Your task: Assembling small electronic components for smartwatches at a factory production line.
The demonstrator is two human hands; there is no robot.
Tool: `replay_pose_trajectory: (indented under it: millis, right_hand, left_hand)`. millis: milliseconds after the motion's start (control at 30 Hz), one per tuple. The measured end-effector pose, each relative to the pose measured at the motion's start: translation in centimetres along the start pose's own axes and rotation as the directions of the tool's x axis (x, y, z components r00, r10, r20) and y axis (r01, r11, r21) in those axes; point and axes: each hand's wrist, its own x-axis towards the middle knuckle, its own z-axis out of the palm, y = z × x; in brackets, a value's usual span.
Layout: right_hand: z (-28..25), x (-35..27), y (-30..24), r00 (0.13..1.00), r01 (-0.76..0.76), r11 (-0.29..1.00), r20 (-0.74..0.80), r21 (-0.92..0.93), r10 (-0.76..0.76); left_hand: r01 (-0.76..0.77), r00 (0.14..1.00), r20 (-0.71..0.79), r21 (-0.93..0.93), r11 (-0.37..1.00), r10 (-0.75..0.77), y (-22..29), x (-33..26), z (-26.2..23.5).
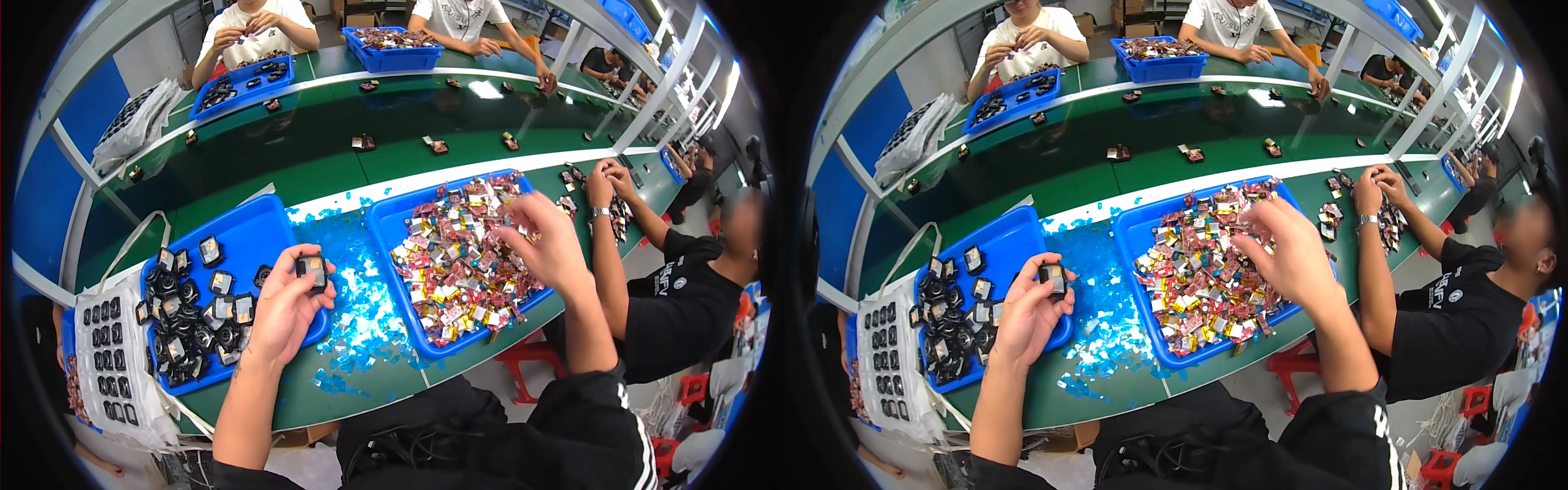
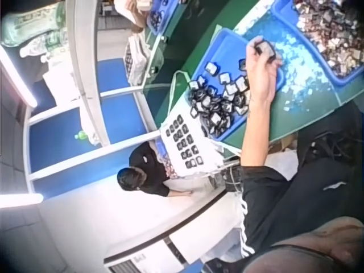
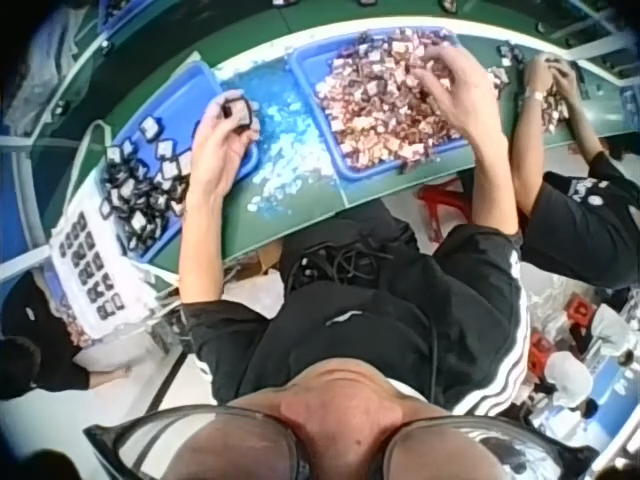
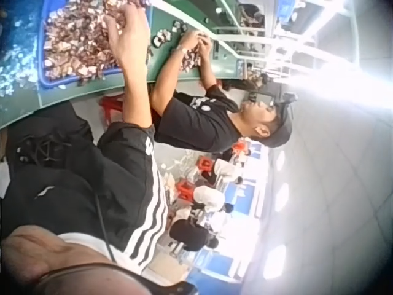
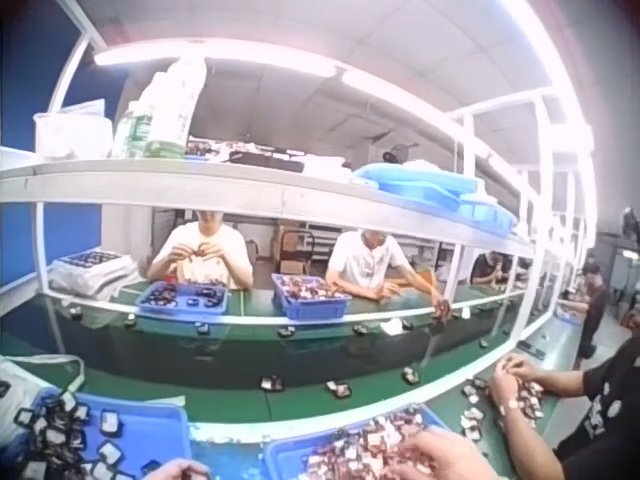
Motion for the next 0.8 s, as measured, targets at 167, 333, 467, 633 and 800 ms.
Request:
replay_pose_trajectory:
  millis: [167,333,467,633,800]
  right_hand:
    - [1.8,-5.1,-2.6,0.971,-0.110,0.992,0.218,0.061,0.094]
    - [3.2,-5.2,-2.3,0.983,-0.179,0.966,-0.004,0.186,0.183]
    - [2.6,-4.9,-1.9,0.911,-0.311,0.691,-0.002,0.652,0.412]
    - [2.0,-3.1,-1.8,0.947,-0.322,0.886,0.091,0.335,0.309]
    - [2.6,-2.7,-2.5,0.984,0.006,0.982,-0.177,0.190,0.028]
  left_hand:
    - [-0.014,0.999,-0.033,-0.068,0.998,0.012,-0.3,-0.6,0.0]
    - [-0.098,0.995,0.041,0.110,0.989,0.094,-0.9,-0.8,0.6]
    - [-0.111,0.987,0.131,0.122,0.986,0.095,-1.2,-0.6,0.9]
    - [-0.223,0.975,0.046,0.175,0.959,0.219,-2.1,-0.6,0.7]
    - [-0.244,0.961,-0.057,0.287,0.926,0.270,-1.6,-1.1,0.6]
